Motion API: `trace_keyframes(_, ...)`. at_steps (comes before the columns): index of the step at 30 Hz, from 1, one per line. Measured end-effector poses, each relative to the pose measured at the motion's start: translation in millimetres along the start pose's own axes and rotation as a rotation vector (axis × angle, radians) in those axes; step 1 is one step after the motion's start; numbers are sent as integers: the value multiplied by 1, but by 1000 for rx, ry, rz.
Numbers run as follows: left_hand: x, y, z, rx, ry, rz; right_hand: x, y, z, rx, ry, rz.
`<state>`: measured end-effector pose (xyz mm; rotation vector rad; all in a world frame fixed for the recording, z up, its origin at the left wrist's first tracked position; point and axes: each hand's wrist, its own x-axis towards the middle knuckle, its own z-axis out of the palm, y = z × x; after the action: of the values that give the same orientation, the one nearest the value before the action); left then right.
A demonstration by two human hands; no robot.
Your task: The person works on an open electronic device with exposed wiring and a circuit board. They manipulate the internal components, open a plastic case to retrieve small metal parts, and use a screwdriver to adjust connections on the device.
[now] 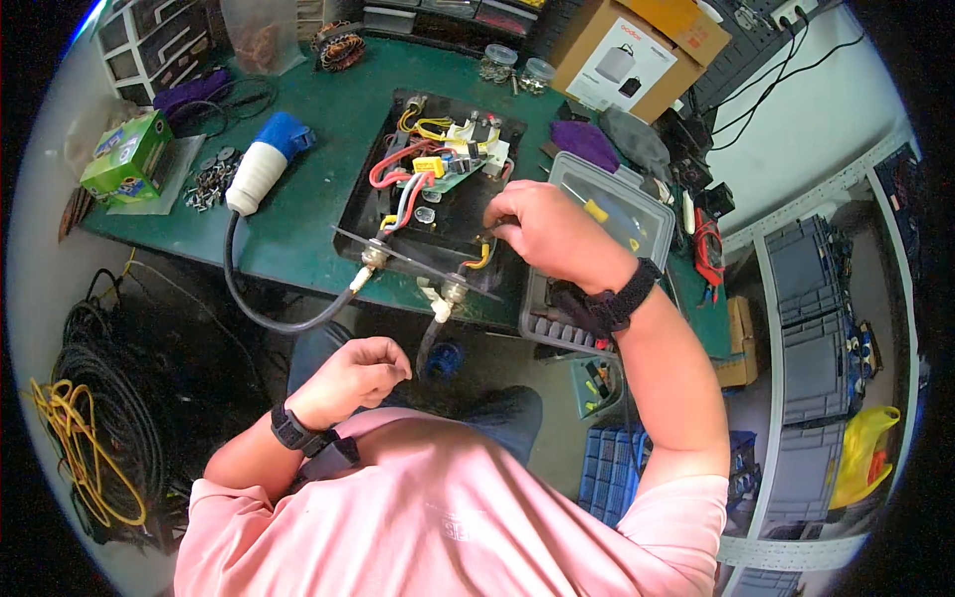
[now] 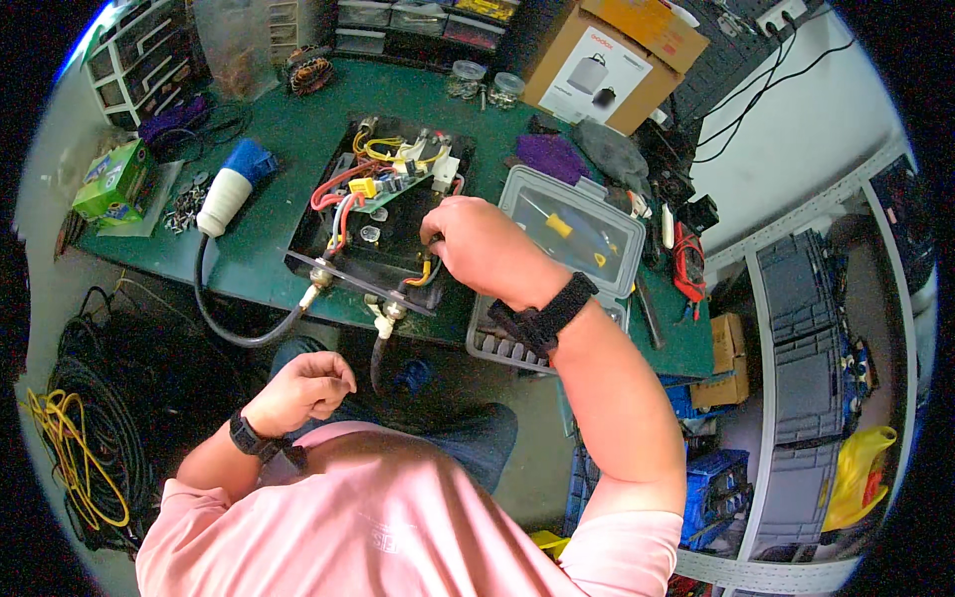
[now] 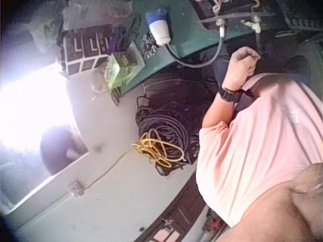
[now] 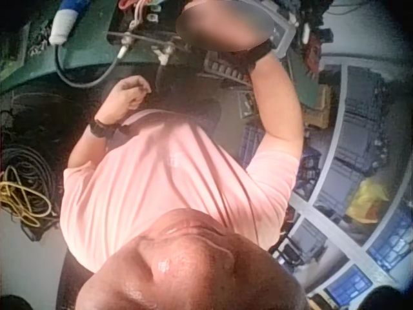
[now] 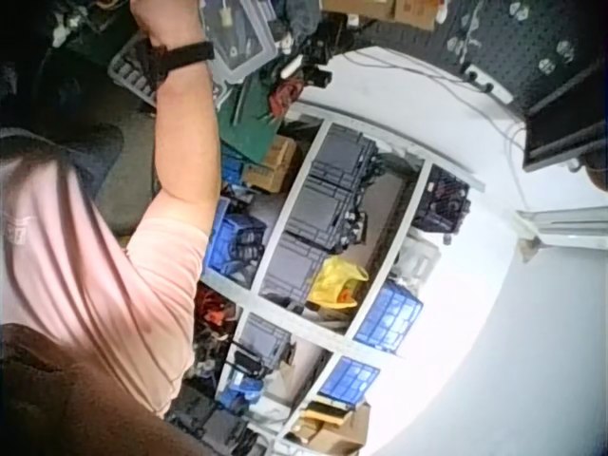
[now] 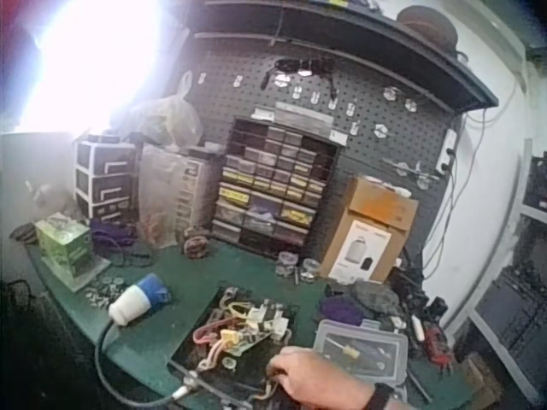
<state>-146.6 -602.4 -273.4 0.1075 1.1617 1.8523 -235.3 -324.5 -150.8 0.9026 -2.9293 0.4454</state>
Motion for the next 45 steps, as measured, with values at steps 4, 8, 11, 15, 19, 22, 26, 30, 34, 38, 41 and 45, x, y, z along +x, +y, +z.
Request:
trace_keyframes(4, -2, -1, -1, -5, 4, 1, 1, -1, 3, -15, -4, -12)
trace_keyframes(8, -3, -1, 0, 4, 15, 7, 3, -1, 5, -42, -7, -18)
trace_keyframes(11, -3, -1, 1, 17, 15, 8, 4, -4, 2, -91, -28, -3)
trace_keyframes(15, -2, 0, 3, -4, 36, 10, 6, -1, 3, -197, -45, -17)
trace_keyframes(19, -4, 2, 5, -7, 35, 10, 7, -3, 3, -218, -58, -4)
trace_keyframes(22, -5, 3, 6, 2, 35, 14, 6, -4, 0, -93, -62, 70)
trace_keyframes(26, -5, 2, 5, 12, 38, 20, 3, -4, -1, -36, -41, 57)
trace_keyframes(30, -5, 1, 7, 20, 33, 24, 0, 0, 4, -46, 27, -26)
trace_keyframes(34, -5, 1, 8, 12, 34, 18, 2, -6, 1, -89, -39, 39)
trace_keyframes(38, -5, -2, 3, 7, 10, 15, -6, -4, 15, 67, 66, 45)
trace_keyframes(41, -4, -2, 2, 12, 4, 9, -9, -1, 19, 124, 103, 64)
trace_keyframes(45, -4, -2, 5, 12, 21, -1, -11, 1, 20, 94, 106, 34)
